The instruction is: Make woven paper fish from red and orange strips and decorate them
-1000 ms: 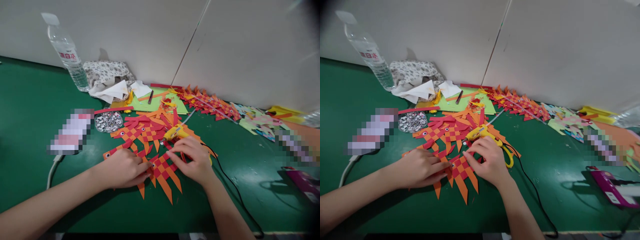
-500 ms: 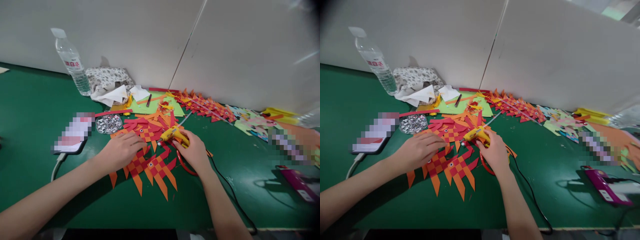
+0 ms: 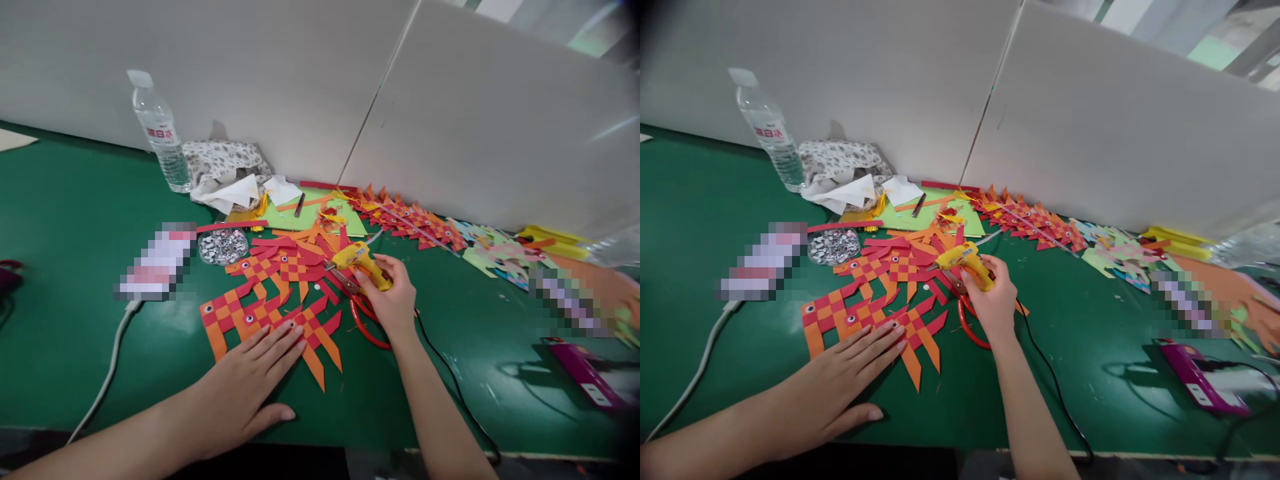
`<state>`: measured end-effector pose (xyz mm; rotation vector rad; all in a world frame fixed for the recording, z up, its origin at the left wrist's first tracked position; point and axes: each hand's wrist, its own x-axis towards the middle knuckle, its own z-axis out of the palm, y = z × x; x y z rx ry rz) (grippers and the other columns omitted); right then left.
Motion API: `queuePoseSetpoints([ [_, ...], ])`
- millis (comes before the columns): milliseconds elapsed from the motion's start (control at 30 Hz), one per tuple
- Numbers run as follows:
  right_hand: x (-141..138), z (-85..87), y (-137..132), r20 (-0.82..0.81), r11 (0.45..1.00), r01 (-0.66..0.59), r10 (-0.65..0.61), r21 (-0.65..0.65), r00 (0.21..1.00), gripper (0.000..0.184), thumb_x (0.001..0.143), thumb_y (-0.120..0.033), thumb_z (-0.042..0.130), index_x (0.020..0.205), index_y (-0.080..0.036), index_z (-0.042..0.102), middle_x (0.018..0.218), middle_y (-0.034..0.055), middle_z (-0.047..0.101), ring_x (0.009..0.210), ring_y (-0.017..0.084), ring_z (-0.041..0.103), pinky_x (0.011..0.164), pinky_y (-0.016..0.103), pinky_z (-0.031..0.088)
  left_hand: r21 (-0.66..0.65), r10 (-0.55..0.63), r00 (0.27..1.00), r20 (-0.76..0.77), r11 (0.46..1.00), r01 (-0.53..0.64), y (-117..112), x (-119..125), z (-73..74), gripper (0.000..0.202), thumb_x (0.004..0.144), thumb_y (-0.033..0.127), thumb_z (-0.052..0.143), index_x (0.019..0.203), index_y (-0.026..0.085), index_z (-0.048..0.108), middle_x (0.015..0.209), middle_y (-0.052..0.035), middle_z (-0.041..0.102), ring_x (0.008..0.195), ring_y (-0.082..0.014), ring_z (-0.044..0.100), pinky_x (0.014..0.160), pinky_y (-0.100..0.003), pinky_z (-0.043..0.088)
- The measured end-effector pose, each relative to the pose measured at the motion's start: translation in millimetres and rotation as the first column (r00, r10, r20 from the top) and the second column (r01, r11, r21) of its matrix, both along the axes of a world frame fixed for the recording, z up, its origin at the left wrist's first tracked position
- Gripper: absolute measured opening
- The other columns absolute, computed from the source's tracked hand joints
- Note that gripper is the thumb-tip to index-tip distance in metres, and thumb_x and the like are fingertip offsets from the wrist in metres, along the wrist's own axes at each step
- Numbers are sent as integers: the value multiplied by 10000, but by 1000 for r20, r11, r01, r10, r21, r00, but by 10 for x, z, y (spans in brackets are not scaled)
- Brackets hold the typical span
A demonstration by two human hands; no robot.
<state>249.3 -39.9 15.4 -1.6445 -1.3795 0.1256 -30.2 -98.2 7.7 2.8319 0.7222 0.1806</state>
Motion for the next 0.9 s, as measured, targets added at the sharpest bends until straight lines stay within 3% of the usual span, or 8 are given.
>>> queuePoseSetpoints([
  [133, 24, 57, -75, -50, 999, -38, 40, 34, 998, 461, 684, -399, 716, 1073, -204, 565, 1031, 94, 661, 975, 250, 639, 846, 401, 514, 29, 29, 999, 20, 999, -29, 55, -193, -39, 681, 922, 516, 355, 1479, 209, 110, 1517, -42, 243, 1387, -224, 245, 1104, -363, 280],
  [333, 0, 5, -286, 147, 988, -154, 155, -19, 977, 402, 705, -335, 703, 1063, -218, 562, 1064, 91, 659, 980, 252, 637, 849, 416, 521, 67, 53, 998, 27, 996, -54, 122, -409, 14, 550, 921, 450, 425, 1429, 286, 293, 1479, 10, 355, 1341, -210, 352, 1076, -367, 347],
  [467, -63, -87, -359, 273, 974, -211, 226, -83, 935, 369, 742, -298, 681, 1086, -238, 564, 1067, 71, 657, 973, 237, 628, 837, 390, 518, 99, 105, 992, 71, 989, -111, -50, -270, 69, 459, 925, 416, 431, 1368, 297, 402, 1425, 10, 444, 1289, -209, 425, 1046, -382, 393],
  [600, -82, -117, -363, 339, 972, -220, 237, -87, 911, 321, 756, -295, 672, 1056, -243, 572, 1031, 61, 661, 936, 237, 629, 813, 387, 512, 101, 145, 982, 119, 982, -158, -219, -35, -7, 407, 932, 393, 415, 1305, 246, 486, 1365, -24, 514, 1254, -221, 463, 1023, -397, 419],
  [767, -56, -129, -359, 311, 973, -212, 231, -92, 922, 285, 750, -295, 672, 1014, -243, 577, 1011, 56, 672, 912, 240, 636, 783, 383, 513, 94, 227, 960, 163, 965, -244, -251, 91, -144, 480, 928, 417, 411, 1360, 209, 422, 1357, -43, 523, 1233, -229, 479, 1022, -395, 413],
  [900, -71, -142, -364, 279, 970, -219, 239, -103, 930, 276, 750, -292, 670, 1008, -255, 576, 1020, 48, 673, 920, 237, 638, 784, 379, 511, 61, 261, 955, 141, 960, -272, -242, 103, -141, 494, 930, 430, 398, 1382, 232, 388, 1346, -31, 534, 1213, -231, 495, 990, -385, 432],
])
